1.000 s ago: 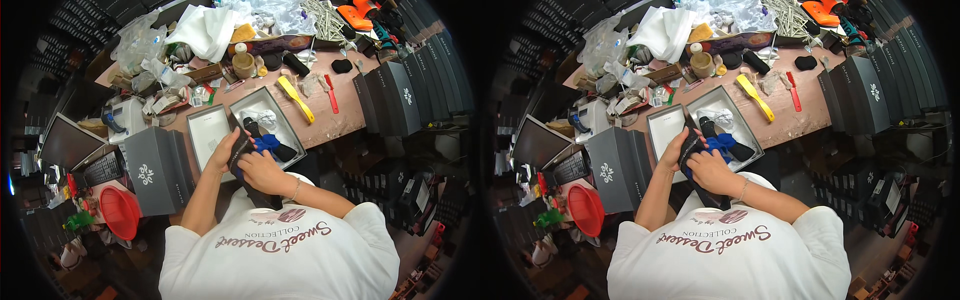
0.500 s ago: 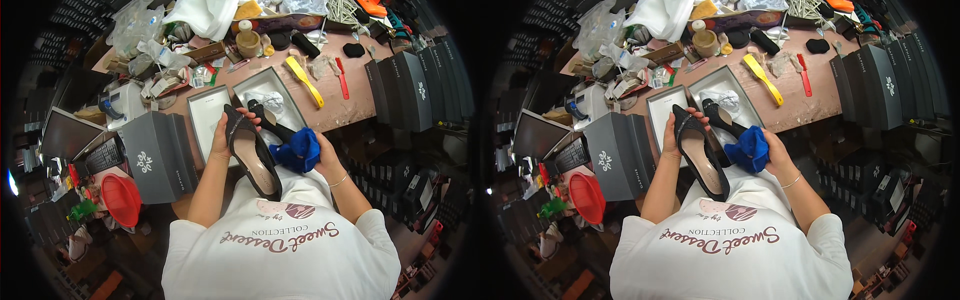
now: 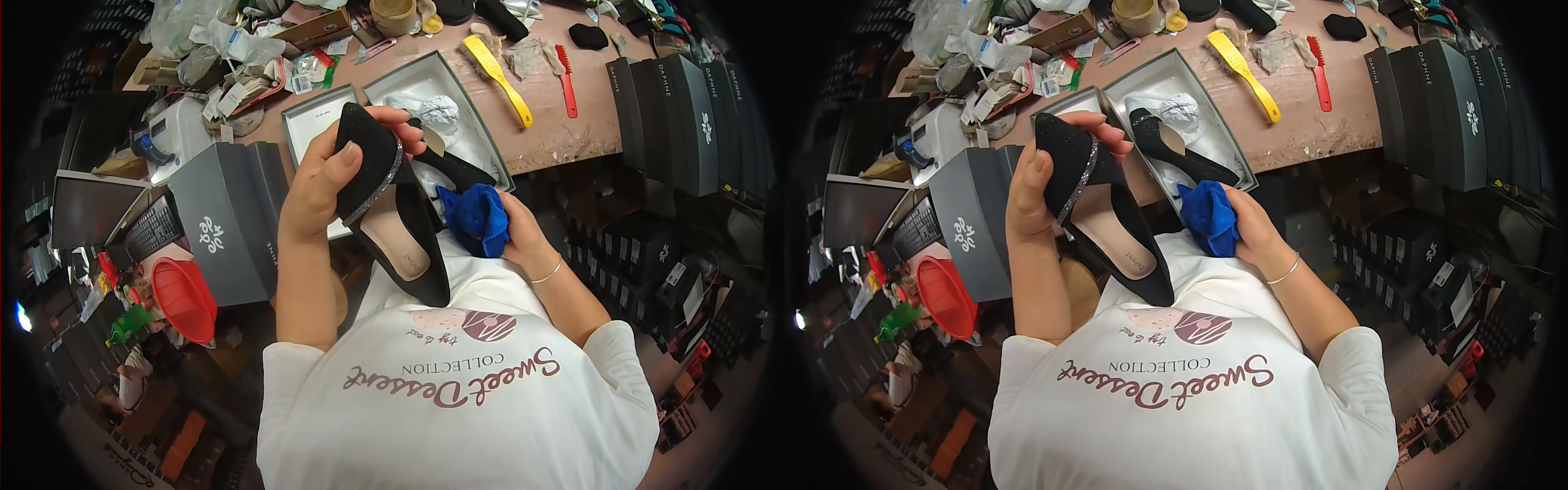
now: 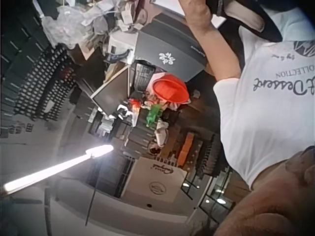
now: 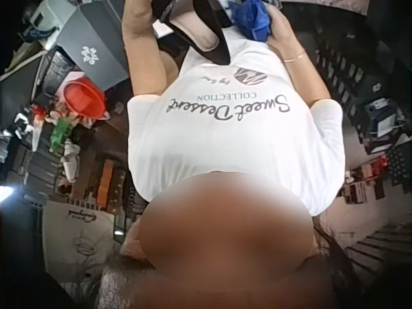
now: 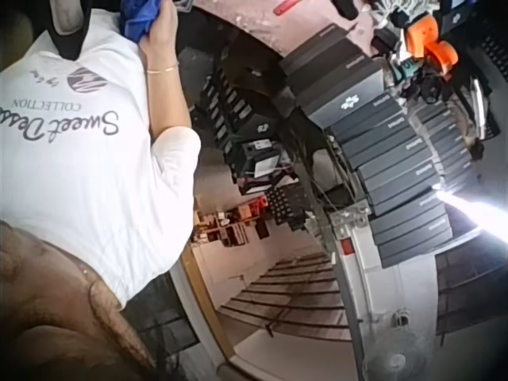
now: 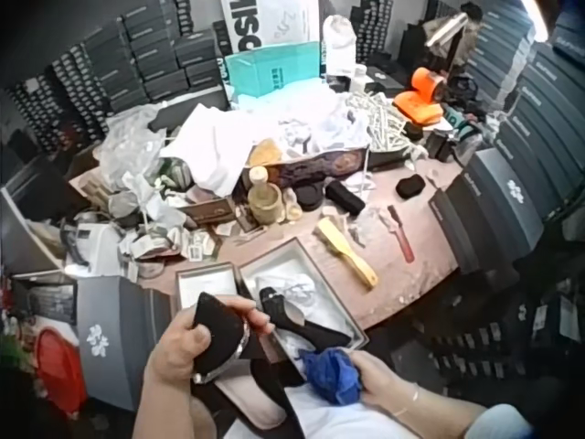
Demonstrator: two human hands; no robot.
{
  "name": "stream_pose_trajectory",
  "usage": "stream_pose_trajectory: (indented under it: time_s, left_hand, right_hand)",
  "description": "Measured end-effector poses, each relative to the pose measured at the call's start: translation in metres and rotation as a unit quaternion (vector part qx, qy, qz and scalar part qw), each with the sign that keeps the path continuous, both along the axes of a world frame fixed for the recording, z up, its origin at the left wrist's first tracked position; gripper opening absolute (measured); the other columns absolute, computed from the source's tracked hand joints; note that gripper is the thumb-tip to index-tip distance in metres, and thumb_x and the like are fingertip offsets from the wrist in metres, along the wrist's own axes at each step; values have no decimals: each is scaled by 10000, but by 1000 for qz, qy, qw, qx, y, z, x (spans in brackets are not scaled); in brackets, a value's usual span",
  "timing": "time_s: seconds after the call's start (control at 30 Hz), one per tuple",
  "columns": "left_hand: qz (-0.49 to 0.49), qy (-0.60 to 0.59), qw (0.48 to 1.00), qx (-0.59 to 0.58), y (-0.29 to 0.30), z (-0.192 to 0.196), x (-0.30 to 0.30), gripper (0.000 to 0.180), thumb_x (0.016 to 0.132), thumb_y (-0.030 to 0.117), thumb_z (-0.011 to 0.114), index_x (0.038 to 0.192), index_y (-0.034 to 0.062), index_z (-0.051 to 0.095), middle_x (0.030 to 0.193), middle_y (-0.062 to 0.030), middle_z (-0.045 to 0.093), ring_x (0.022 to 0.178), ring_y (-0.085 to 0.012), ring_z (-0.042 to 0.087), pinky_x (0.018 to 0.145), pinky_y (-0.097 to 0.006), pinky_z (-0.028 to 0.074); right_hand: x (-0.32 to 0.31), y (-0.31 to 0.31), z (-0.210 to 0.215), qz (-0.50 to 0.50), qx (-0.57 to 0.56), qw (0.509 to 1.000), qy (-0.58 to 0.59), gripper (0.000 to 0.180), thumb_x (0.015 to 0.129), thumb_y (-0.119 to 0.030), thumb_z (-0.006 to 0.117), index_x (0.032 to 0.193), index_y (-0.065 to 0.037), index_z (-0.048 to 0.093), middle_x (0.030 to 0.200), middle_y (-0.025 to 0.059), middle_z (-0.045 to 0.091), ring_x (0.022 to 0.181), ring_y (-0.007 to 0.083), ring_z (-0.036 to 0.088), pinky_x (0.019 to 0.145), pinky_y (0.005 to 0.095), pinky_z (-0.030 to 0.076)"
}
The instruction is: Cleaning and packing shoes into boxes for storage or shipping.
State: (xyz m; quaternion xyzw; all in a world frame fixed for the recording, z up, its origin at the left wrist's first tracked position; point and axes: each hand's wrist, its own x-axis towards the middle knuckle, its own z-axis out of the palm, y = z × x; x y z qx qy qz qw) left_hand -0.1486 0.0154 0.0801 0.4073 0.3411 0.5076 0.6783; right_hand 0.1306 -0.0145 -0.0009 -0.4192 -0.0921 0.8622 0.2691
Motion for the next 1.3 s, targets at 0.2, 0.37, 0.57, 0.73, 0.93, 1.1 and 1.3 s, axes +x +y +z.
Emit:
stream_pose_trajectory:
  time_s: [0.2, 0.37, 0.57, 0.73, 0.93, 1.1, 1.3]
  left_hand:
    - [-6, -43, 999, -19, 1, -13, 3, 800, 877, 601, 504, 1291, -81, 435, 1160, -192, 585, 1093, -278, 578, 969, -367, 436]
    - [89, -157, 978, -104, -15, -43, 0, 906, 862, 686, 427, 1284, -115, 416, 1242, -259, 524, 1161, -353, 544, 1003, -442, 437]
    - [110, -350, 897, -245, -37, -41, 46, 852, 890, 686, 339, 1324, -43, 414, 1252, -221, 524, 1104, -363, 565, 948, -481, 469]
    - [59, -141, 950, -272, -61, -61, 61, 742, 931, 621, 341, 1312, -12, 418, 1212, -183, 546, 1087, -306, 579, 940, -443, 477]
    - [142, -169, 930, -293, -50, -72, 64, 596, 964, 512, 396, 1286, 12, 441, 1175, -174, 572, 1038, -294, 610, 901, -430, 500]
    - [173, -129, 932, -290, -34, -62, 70, 471, 965, 312, 495, 1293, -19, 423, 1182, -190, 574, 1028, -318, 620, 891, -455, 510]
    - [310, -68, 912, -259, 1, -62, 63, 442, 965, 247, 513, 1329, 11, 428, 1266, -99, 536, 1163, -201, 516, 997, -356, 395]
  right_hand:
    - [15, -2, -5, 50, -42, 998, -2, 310, 964, -238, 480, 1118, 7, 591, 1068, 80, 645, 958, 145, 621, 877, 288, 495]
    - [38, 57, 63, 9, 163, 986, 21, 305, 952, -232, 456, 1020, 33, 590, 910, 86, 634, 824, 134, 607, 763, 264, 503]
    - [80, 137, 74, -5, 307, 951, 31, 276, 960, -258, 444, 958, -7, 561, 817, 24, 562, 734, 94, 554, 671, 236, 472]
    - [87, 195, 21, 177, 425, 762, -455, 353, 910, -253, 543, 1089, 49, 582, 964, 124, 640, 893, 197, 615, 808, 307, 478]
    - [67, 295, -73, 75, 569, 563, -595, 483, 840, -301, 648, 1207, 0, 557, 1141, 249, 586, 1086, 382, 555, 898, 438, 453]
    - [35, 356, -101, 167, 489, 476, -712, 374, 814, -288, 663, 1073, -25, 602, 1086, 205, 599, 1033, 374, 575, 860, 522, 448]
    - [25, 319, -90, 18, 526, 677, -514, 190, 821, -213, 622, 900, -43, 586, 898, 132, 615, 819, 206, 596, 695, 352, 472]
